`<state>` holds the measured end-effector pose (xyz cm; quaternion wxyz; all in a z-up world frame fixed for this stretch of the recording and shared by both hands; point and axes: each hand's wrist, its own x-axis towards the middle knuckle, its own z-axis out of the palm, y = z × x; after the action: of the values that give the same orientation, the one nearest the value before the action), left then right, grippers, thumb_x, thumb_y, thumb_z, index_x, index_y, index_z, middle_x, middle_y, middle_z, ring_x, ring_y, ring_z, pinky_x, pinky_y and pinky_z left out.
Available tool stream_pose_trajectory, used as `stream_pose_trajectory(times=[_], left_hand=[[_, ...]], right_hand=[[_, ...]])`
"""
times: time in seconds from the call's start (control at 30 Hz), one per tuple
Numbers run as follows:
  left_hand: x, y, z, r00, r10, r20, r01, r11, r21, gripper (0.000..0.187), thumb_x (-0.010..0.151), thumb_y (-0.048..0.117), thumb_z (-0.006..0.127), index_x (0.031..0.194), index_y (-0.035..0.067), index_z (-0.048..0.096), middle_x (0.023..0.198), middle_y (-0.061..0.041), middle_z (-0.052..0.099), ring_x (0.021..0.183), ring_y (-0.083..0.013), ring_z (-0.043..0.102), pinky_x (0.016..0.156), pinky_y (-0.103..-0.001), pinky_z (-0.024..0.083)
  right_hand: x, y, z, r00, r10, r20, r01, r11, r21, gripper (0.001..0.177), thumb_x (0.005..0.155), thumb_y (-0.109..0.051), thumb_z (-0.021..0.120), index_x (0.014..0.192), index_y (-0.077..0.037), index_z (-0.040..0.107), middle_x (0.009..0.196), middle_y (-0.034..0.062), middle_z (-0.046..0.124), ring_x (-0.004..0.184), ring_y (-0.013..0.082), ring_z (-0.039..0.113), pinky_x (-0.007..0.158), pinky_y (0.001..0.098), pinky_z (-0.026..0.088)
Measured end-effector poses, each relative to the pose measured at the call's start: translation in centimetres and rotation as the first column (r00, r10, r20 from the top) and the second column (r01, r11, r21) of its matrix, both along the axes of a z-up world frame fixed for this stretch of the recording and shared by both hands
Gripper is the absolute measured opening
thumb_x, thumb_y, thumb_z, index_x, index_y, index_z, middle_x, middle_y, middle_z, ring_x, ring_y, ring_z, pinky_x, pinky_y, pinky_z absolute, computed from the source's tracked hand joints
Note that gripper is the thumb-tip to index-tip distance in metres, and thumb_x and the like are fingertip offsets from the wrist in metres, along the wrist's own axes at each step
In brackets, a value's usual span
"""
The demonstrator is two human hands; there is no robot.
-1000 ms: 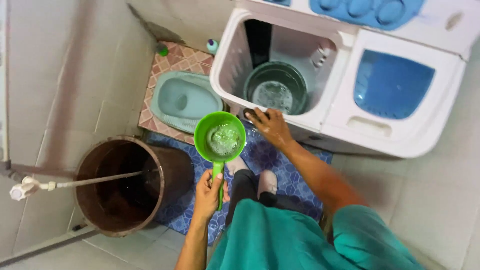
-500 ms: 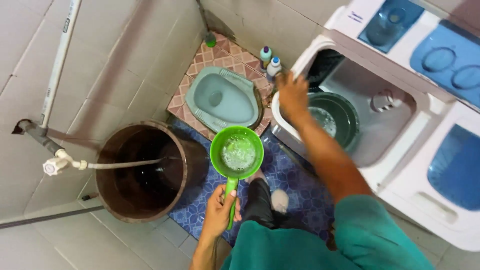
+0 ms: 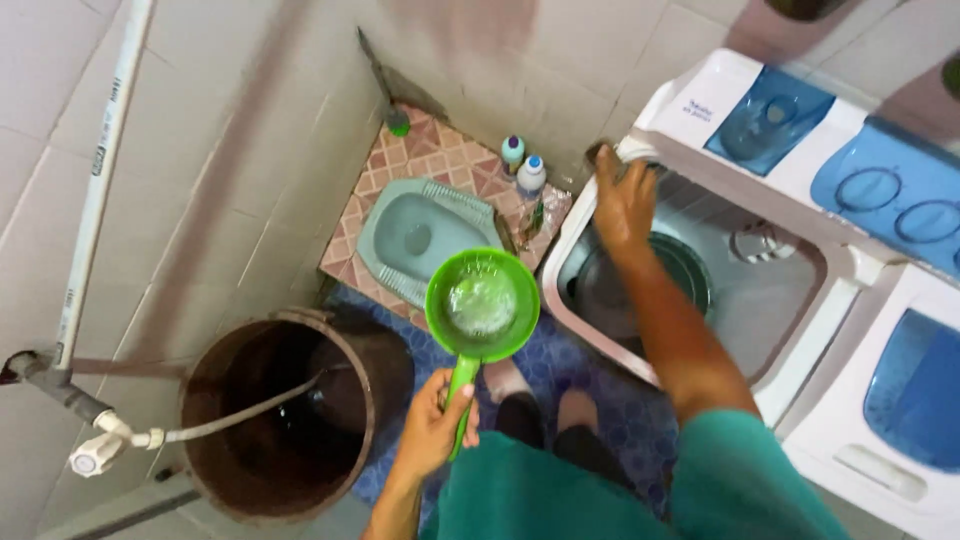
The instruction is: The person is cleaning the walls and floor of a bathroom using a brush, a water scoop, and cleaning solution.
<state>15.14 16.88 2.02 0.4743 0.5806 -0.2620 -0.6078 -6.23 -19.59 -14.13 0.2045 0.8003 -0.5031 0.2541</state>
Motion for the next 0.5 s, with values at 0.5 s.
stream_pose_trajectory(times=[0.5], left_hand=[[-4.7,-4.3,-0.6,0.999,0.033,-0.014,-0.034,0.997,-0.071,0.018,0.102,0.008,0.054,0.108,-0.008,0.055,0.06,-0.02,0.065,0.04,-0.0264,0.068,0.032,-0.035,0.057]], right_hand=[[-25.6,5.0,-23.5,0.937,-0.342,0.071,0.057,0.35,0.935,0.045,0.103,-0.046,0.057,0.1,-0.006,0.077,0.099,0.03,0.073,0.089,0.0493,0.072,0.076,0.0546,0.058]])
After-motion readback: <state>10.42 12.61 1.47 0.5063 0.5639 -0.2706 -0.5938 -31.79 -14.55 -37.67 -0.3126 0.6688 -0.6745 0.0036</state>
